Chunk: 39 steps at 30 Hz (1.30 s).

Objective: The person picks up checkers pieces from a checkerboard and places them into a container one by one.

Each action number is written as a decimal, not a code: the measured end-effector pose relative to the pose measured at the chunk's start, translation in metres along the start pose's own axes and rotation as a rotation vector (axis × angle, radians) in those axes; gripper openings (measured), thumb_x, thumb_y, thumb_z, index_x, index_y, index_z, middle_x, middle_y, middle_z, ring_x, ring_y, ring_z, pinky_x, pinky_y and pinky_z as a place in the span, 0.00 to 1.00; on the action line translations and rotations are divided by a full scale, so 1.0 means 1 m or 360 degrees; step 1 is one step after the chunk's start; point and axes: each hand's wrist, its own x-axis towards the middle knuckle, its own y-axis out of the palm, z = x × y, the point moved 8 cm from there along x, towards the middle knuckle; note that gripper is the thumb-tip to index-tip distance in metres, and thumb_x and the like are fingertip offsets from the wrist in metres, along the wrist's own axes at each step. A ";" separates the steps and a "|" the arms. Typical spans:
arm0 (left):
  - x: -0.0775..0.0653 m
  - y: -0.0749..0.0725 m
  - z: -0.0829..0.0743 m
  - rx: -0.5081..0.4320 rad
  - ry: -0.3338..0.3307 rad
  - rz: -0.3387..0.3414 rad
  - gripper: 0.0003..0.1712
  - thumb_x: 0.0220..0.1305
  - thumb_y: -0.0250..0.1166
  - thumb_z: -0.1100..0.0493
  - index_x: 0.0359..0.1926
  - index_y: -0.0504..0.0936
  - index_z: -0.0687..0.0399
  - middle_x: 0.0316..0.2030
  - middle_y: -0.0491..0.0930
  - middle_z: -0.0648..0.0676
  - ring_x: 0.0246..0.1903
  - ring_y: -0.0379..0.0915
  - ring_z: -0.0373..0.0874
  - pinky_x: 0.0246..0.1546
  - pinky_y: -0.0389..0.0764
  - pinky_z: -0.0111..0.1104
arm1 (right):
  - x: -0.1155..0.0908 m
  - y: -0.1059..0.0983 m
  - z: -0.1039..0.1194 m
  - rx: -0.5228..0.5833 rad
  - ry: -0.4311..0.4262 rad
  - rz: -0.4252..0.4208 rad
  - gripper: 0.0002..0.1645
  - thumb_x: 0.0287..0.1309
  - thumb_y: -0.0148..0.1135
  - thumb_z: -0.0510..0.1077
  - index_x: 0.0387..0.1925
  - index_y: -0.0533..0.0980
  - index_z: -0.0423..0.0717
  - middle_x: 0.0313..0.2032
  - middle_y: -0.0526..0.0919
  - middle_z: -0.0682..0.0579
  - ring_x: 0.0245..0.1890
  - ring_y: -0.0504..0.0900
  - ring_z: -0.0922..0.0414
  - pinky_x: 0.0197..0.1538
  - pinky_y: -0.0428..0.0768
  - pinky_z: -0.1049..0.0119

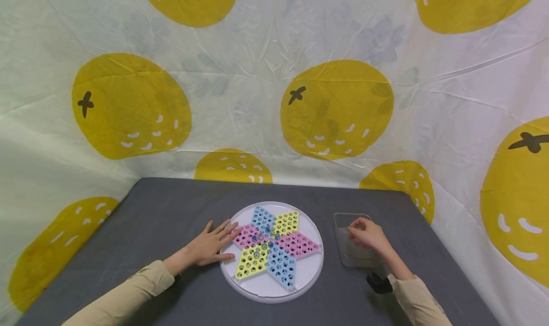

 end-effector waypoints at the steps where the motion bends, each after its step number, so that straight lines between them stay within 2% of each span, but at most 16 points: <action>1: 0.000 0.000 0.000 -0.0005 0.0005 -0.0005 0.43 0.58 0.42 0.29 0.69 0.48 0.44 0.69 0.47 0.52 0.68 0.42 0.54 0.58 0.48 0.62 | 0.000 -0.001 -0.002 0.0000 0.0008 0.0000 0.22 0.60 0.51 0.49 0.45 0.69 0.33 0.32 0.82 0.42 0.27 0.81 0.54 0.27 0.76 0.61; 10: -0.001 0.000 -0.001 -0.0032 0.0021 -0.0014 0.43 0.58 0.41 0.29 0.69 0.48 0.45 0.69 0.47 0.52 0.68 0.41 0.55 0.57 0.49 0.62 | 0.001 -0.005 -0.018 -0.0035 0.0093 -0.0026 0.20 0.60 0.50 0.47 0.44 0.68 0.31 0.32 0.82 0.40 0.26 0.81 0.54 0.27 0.78 0.61; 17: -0.001 0.000 -0.002 -0.0035 0.0045 -0.0069 0.44 0.58 0.38 0.28 0.68 0.50 0.47 0.68 0.50 0.55 0.67 0.44 0.56 0.57 0.49 0.63 | 0.002 -0.005 -0.021 -0.0081 0.0114 -0.0043 0.19 0.60 0.50 0.46 0.42 0.68 0.31 0.31 0.82 0.40 0.25 0.80 0.54 0.26 0.77 0.61; 24: -0.002 -0.001 -0.002 -0.0024 0.0014 -0.0017 0.43 0.58 0.41 0.29 0.69 0.48 0.45 0.69 0.47 0.52 0.68 0.42 0.54 0.57 0.49 0.62 | 0.004 -0.004 -0.023 -0.0110 0.0128 -0.0050 0.19 0.60 0.50 0.45 0.42 0.69 0.31 0.31 0.82 0.40 0.24 0.80 0.55 0.26 0.77 0.61; 39: -0.002 -0.007 -0.003 -0.0042 0.0023 -0.0010 0.43 0.58 0.42 0.30 0.69 0.48 0.45 0.69 0.48 0.53 0.68 0.42 0.55 0.57 0.50 0.62 | 0.007 -0.003 -0.023 -0.0088 0.0128 -0.0051 0.18 0.59 0.48 0.45 0.42 0.69 0.32 0.31 0.82 0.41 0.25 0.81 0.55 0.26 0.77 0.61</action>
